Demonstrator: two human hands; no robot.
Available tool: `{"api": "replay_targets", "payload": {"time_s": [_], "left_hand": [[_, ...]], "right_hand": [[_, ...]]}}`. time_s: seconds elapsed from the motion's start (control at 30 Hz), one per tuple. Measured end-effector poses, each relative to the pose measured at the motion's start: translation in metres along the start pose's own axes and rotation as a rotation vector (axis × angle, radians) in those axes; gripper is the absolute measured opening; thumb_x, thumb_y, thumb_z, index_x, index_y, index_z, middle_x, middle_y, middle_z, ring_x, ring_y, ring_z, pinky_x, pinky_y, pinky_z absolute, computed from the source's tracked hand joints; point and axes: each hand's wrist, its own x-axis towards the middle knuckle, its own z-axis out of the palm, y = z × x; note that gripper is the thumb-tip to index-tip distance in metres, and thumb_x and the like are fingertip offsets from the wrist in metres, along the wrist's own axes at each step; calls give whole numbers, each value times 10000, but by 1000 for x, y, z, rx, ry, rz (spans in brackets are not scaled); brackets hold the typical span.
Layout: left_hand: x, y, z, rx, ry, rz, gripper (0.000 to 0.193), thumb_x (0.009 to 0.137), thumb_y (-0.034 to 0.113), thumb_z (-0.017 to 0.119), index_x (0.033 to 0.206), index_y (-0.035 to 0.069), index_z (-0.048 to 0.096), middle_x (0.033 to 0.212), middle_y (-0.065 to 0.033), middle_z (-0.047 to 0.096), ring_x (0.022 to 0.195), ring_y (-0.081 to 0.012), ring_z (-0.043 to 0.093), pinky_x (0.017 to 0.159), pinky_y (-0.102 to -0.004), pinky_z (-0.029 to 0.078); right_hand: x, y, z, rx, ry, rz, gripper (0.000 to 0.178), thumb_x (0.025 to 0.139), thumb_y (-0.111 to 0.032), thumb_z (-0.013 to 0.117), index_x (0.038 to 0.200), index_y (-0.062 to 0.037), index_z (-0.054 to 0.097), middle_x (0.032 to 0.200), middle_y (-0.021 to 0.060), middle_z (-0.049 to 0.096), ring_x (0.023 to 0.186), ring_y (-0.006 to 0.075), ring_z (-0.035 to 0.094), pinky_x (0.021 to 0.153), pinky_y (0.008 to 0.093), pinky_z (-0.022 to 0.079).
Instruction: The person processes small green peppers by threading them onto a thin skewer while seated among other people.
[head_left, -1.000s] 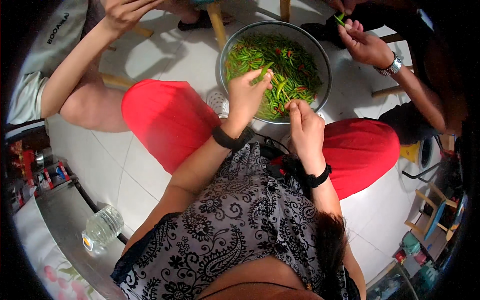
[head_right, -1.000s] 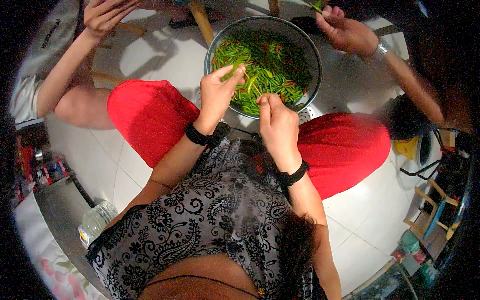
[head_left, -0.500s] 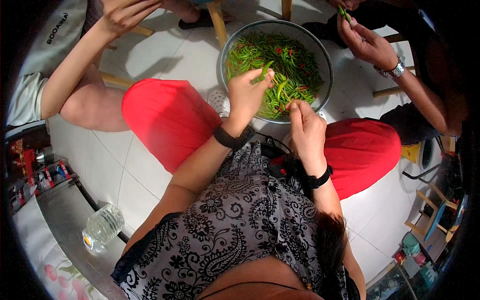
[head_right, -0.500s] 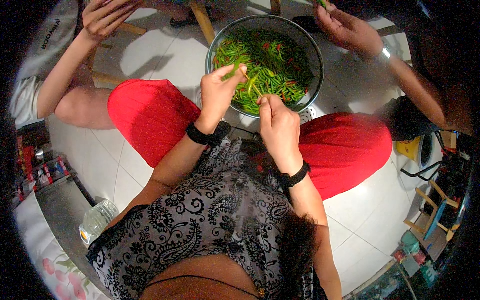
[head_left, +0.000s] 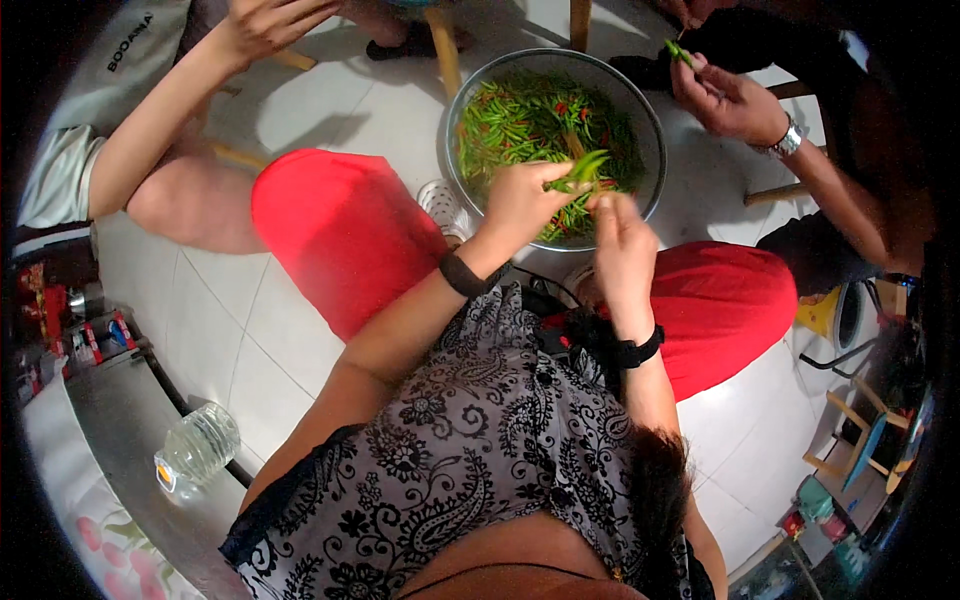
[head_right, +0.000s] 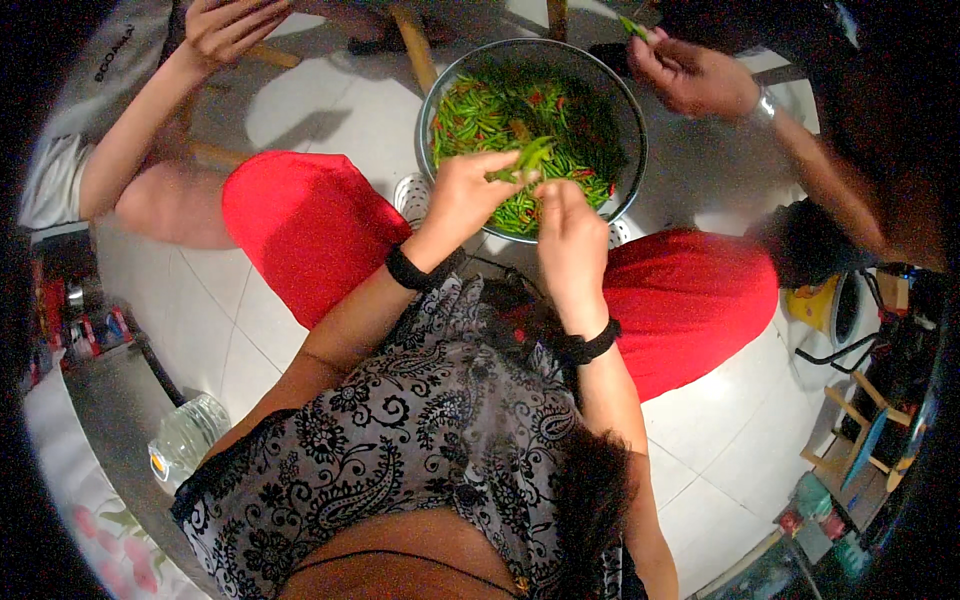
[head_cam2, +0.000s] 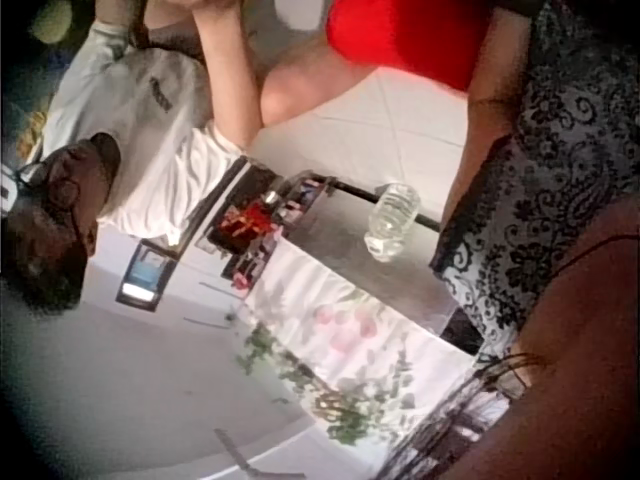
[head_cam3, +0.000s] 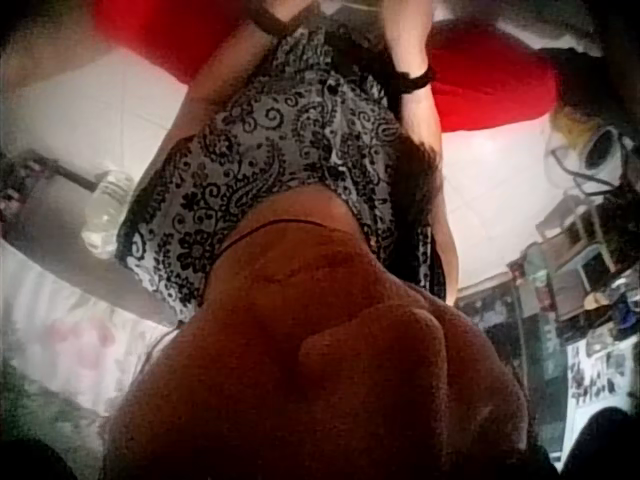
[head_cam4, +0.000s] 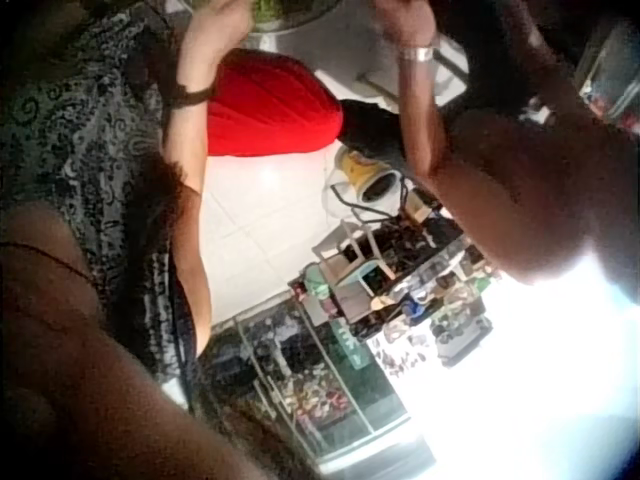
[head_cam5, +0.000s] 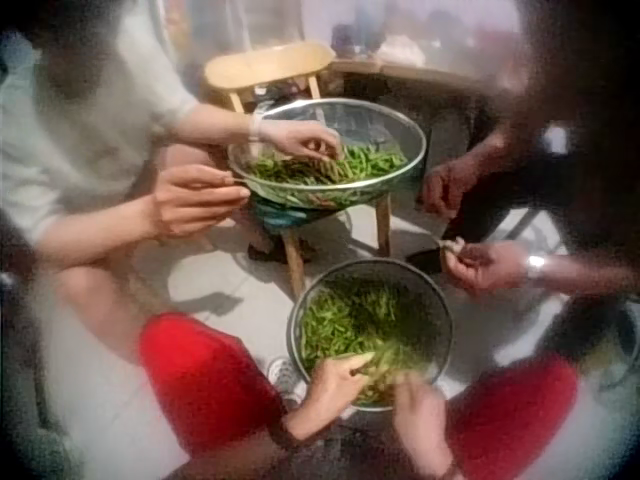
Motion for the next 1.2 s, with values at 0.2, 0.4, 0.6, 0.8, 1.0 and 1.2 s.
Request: {"api": "replay_targets", "payload": {"time_s": [0.2, 0.4, 0.6, 0.8, 1.0, 1.2], "left_hand": [[12, -40, 50, 858, -458, 57, 140, 793, 161, 743, 830, 26, 750, 769, -162, 704, 706, -329, 687, 666, -439, 538], [4, -27, 157, 1185, -1246, 324, 204, 814, 202, 712, 966, 66, 724, 891, -73, 702, 742, -249, 669, 627, -385, 534], [-26, 0, 202, 1046, -1252, 375, 203, 824, 209, 703, 969, 68, 719, 886, -65, 691, 732, -234, 654, 616, -370, 519], [-51, 44, 221, 846, -1238, 440, 202, 835, 217, 694, 972, 70, 715, 880, -57, 679, 723, -219, 640, 606, -355, 505], [-67, 61, 229, 738, -1174, 395, 201, 845, 224, 685, 975, 72, 710, 875, -50, 668, 714, -204, 625, 595, -340, 490], [-75, 75, 234, 629, -1136, 384, 201, 856, 231, 676, 978, 74, 706, 869, -42, 657, 704, -189, 611, 585, -325, 475]], "right_hand": [[15, 4, -21, 616, 178, 30, 224, 1030, -210, 542, 1046, -34, 680, 961, -35, 599, 874, 92, 514, 794, 237, 410], [-8, -94, -8, 676, -326, -11, 217, 1001, -146, 585, 1130, 14, 655, 919, 40, 672, 821, 98, 615, 767, 224, 489], [-39, -117, 14, 683, -696, -46, 180, 994, -129, 592, 1025, 33, 663, 844, 40, 675, 768, 84, 621, 725, 222, 506], [-46, -110, 11, 718, -520, -39, 158, 986, -109, 600, 1007, 32, 666, 795, 36, 679, 749, 78, 640, 695, 212, 514], [-71, -127, 1, 788, -551, -109, 152, 993, -93, 583, 1004, 38, 658, 802, 43, 681, 742, 90, 638, 709, 222, 509], [-70, -112, 4, 597, -530, -104, 158, 1003, -84, 557, 1056, 44, 634, 868, 61, 666, 765, 101, 621, 727, 226, 499]]}}
